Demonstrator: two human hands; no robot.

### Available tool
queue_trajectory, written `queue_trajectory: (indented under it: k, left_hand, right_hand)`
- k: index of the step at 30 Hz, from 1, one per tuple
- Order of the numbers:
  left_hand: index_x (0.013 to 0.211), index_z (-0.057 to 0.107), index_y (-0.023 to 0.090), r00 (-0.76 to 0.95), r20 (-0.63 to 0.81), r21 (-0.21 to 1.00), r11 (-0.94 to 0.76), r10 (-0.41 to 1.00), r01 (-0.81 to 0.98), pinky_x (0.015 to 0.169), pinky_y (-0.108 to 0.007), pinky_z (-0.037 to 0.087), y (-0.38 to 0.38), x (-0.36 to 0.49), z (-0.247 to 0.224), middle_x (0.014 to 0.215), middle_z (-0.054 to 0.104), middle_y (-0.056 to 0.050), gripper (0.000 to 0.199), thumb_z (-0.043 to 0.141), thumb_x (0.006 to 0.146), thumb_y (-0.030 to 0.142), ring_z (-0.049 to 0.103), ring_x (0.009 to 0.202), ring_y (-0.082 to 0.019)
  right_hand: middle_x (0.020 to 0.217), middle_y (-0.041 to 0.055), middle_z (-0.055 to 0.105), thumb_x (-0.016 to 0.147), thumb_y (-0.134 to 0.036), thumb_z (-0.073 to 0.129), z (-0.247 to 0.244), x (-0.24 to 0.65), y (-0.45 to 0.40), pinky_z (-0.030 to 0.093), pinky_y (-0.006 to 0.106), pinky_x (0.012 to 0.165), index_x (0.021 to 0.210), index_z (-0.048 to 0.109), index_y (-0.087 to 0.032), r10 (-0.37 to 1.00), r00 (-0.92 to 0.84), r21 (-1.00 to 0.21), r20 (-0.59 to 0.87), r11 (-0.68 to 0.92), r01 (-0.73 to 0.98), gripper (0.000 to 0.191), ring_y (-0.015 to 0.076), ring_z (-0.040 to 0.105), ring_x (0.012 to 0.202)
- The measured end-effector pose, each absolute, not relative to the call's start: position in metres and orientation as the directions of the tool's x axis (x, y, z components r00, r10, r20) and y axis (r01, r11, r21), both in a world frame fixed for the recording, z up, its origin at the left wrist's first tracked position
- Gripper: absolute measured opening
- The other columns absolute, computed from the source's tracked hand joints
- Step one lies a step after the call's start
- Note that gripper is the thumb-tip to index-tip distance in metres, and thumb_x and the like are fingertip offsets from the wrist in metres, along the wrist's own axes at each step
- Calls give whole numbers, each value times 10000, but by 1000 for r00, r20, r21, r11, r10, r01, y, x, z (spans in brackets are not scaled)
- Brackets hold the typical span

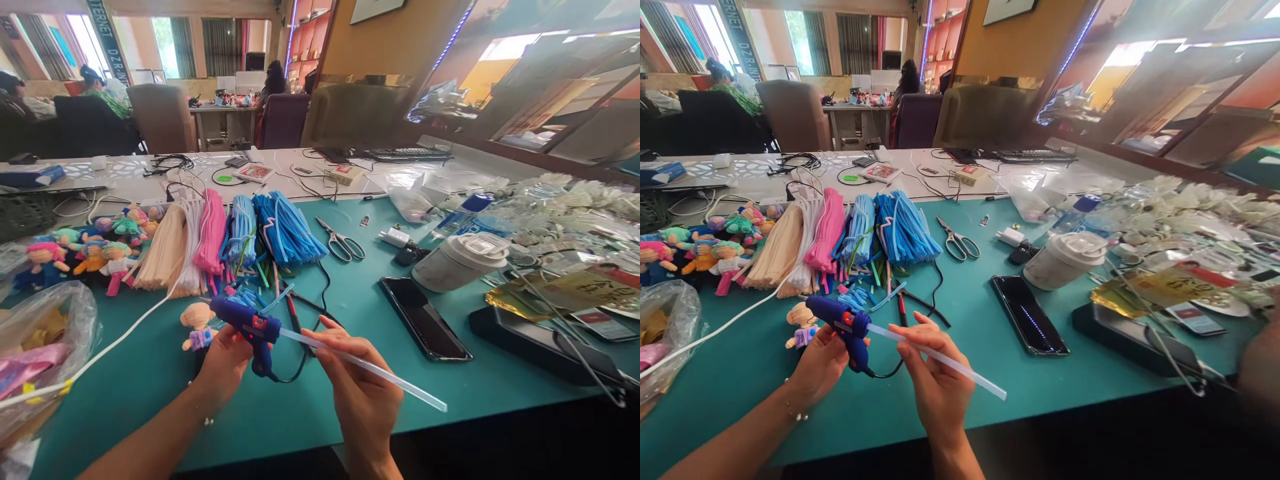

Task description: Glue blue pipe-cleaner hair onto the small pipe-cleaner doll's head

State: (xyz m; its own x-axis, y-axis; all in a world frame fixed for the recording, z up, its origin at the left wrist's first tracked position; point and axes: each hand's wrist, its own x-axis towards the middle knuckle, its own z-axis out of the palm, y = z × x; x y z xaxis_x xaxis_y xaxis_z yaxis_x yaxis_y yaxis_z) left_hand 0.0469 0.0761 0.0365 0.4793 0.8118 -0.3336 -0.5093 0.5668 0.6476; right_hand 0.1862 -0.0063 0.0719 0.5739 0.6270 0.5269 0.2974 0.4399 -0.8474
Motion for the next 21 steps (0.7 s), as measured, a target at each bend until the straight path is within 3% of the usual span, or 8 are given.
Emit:
queue_trajectory:
  k: [4,12,21]
  left_hand:
    - [719,725,209,514,-253,678,529,820,-510,786,-418,533,75,48,31,646,716,-9,409,930,396,352,706,743,-256]
    - [697,733,195,486,-243,702,498,840,-510,742,-364,525,76,47,27,689,742,-30,394,937,386,323,689,715,-216]
    - [791,738,206,591,-196,704,532,783,-471,800,-415,541,76,44,32,731,749,-33,415,913,460,385,726,791,-271]
  right_hand:
    - [714,13,749,819,-334,723,72,188,-7,498,588,920,776,693,-239,623,559,-835,547,453,312,108,201,682,629]
    - [793,20,755,817,-232,721,76,193,-11,505,539,909,823,707,-258,662,486,-821,571,473,319,30,241,725,748]
    - [740,7,737,834,-215,700,77,192,-10,521,518,884,811,709,-254,637,454,-781,623,485,393,46,203,690,666]
